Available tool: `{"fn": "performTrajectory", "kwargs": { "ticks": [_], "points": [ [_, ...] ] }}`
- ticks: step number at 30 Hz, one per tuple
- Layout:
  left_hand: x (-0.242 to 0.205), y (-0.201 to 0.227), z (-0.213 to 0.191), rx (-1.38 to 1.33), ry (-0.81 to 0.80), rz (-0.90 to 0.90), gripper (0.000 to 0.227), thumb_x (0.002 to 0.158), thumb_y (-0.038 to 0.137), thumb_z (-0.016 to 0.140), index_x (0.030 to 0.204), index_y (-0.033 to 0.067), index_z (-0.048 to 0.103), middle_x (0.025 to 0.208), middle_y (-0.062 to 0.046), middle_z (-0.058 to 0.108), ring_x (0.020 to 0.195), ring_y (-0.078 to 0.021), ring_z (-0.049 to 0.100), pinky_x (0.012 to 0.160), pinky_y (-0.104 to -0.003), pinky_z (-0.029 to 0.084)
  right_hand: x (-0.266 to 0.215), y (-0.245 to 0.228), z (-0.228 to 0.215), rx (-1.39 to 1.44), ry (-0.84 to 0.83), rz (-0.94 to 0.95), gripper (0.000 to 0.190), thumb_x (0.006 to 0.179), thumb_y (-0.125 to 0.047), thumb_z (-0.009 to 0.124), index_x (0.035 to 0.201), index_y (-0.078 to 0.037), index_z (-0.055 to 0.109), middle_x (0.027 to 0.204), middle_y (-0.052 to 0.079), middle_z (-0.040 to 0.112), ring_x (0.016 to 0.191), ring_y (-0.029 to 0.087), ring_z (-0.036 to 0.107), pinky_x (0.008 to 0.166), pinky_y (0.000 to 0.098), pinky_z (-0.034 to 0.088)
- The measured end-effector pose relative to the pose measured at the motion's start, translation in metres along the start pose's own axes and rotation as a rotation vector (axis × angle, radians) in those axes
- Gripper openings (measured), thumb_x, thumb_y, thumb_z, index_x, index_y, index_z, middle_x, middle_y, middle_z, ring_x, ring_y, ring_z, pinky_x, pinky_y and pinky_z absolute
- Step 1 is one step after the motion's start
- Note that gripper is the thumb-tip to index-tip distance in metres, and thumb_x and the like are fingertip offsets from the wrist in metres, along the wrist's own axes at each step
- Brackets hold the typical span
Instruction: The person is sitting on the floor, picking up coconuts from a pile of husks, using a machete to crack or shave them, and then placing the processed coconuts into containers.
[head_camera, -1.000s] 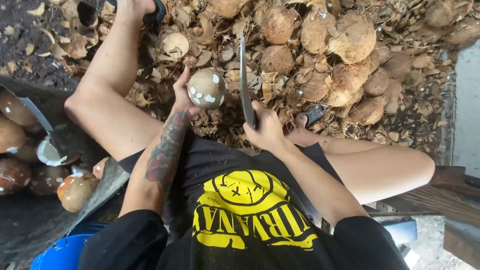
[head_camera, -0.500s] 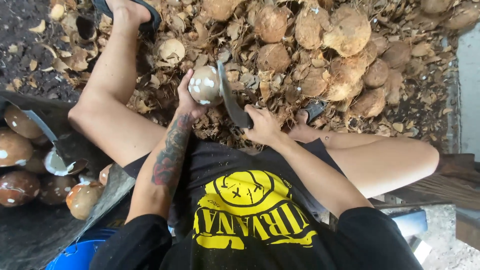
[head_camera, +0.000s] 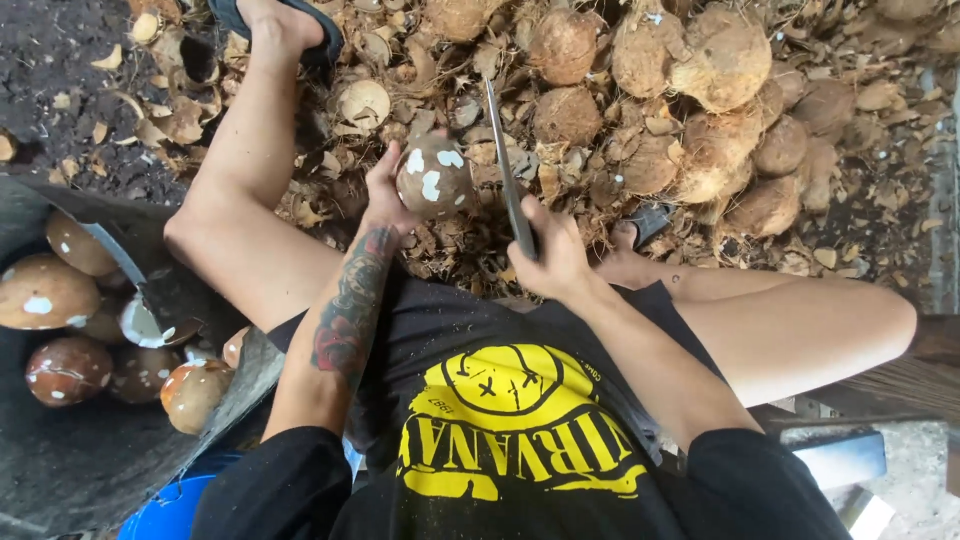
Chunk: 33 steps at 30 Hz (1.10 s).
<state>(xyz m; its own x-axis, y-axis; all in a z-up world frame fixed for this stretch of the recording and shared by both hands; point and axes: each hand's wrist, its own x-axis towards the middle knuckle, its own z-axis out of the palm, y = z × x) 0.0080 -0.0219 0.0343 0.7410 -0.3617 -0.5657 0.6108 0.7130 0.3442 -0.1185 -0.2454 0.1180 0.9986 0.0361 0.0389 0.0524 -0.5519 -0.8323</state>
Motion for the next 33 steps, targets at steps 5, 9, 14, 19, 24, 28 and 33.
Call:
{"fn": "performTrajectory", "kwargs": {
  "ticks": [5, 9, 14, 19, 24, 28, 33],
  "points": [
    [0.013, -0.03, -0.027, -0.052, 0.242, -0.062, 0.064, 0.074, 0.055, 0.082, 0.121, 0.0114, 0.073, 0.113, -0.017, 0.073, 0.104, -0.0391, 0.07, 0.092, -0.054, 0.063, -0.007, 0.041, 0.027, -0.086, 0.093, -0.678, 0.09, 0.091, -0.092, 0.017, 0.082, -0.01, 0.053, 0.069, 0.007, 0.047, 0.058, 0.03, 0.057, 0.054, 0.0415, 0.05],
    [0.016, -0.026, -0.013, -0.067, 0.252, -0.017, 0.064, 0.075, 0.054, 0.08, 0.121, 0.0102, 0.073, 0.111, -0.016, 0.074, 0.099, -0.0369, 0.073, 0.087, -0.054, 0.065, -0.016, 0.08, 0.069, -0.198, -0.417, 0.315, 0.037, 0.088, -0.028, 0.064, 0.106, 0.004, 0.065, 0.093, 0.034, 0.071, 0.096, 0.055, 0.072, 0.075, 0.0658, 0.054],
    [0.012, -0.028, -0.012, -0.09, 0.351, -0.031, 0.065, 0.07, 0.059, 0.083, 0.117, 0.0161, 0.074, 0.111, -0.015, 0.074, 0.105, -0.0384, 0.07, 0.092, -0.055, 0.06, -0.005, 0.044, 0.046, -0.246, -0.389, 0.345, 0.06, 0.089, -0.027, 0.061, 0.141, 0.002, 0.061, 0.111, 0.029, 0.073, 0.106, 0.046, 0.074, 0.082, 0.055, 0.057],
    [0.004, -0.019, -0.008, -0.116, 0.234, -0.075, 0.083, 0.074, 0.069, 0.074, 0.134, 0.013, 0.06, 0.122, -0.019, 0.066, 0.11, -0.0449, 0.067, 0.089, -0.065, 0.062, 0.007, 0.079, 0.06, -0.238, -0.445, 0.476, 0.043, 0.087, -0.025, 0.058, 0.121, -0.001, 0.067, 0.102, 0.031, 0.073, 0.103, 0.05, 0.072, 0.086, 0.06, 0.055],
    [-0.015, -0.006, -0.006, -0.039, -0.193, -0.227, 0.122, 0.076, 0.095, 0.038, 0.164, 0.0104, 0.032, 0.138, -0.032, 0.055, 0.123, -0.0598, 0.06, 0.094, -0.077, 0.057, 0.027, 0.05, 0.033, -0.171, -0.332, 0.696, 0.059, 0.093, -0.016, 0.065, 0.144, 0.001, 0.04, 0.12, 0.039, 0.067, 0.118, 0.055, 0.068, 0.094, 0.0667, 0.052],
    [0.012, -0.005, -0.045, 0.038, 0.005, -0.036, 0.074, 0.085, 0.068, 0.066, 0.136, 0.014, 0.064, 0.13, -0.019, 0.063, 0.125, -0.0418, 0.063, 0.109, -0.061, 0.056, 0.042, 0.081, 0.028, -0.317, -0.29, 0.518, 0.063, 0.099, -0.012, 0.061, 0.147, 0.001, 0.024, 0.118, 0.043, 0.065, 0.104, 0.055, 0.071, 0.076, 0.0596, 0.055],
    [-0.004, -0.019, -0.028, 0.068, 0.211, -0.058, 0.06, 0.075, 0.057, 0.081, 0.112, 0.0112, 0.073, 0.109, -0.017, 0.071, 0.103, -0.0368, 0.07, 0.095, -0.054, 0.062, 0.031, 0.149, 0.056, -0.563, -0.301, 0.445, 0.062, 0.095, -0.007, 0.072, 0.145, 0.007, 0.038, 0.143, 0.035, 0.042, 0.132, 0.05, 0.047, 0.102, 0.0571, 0.053]
  ]
}}
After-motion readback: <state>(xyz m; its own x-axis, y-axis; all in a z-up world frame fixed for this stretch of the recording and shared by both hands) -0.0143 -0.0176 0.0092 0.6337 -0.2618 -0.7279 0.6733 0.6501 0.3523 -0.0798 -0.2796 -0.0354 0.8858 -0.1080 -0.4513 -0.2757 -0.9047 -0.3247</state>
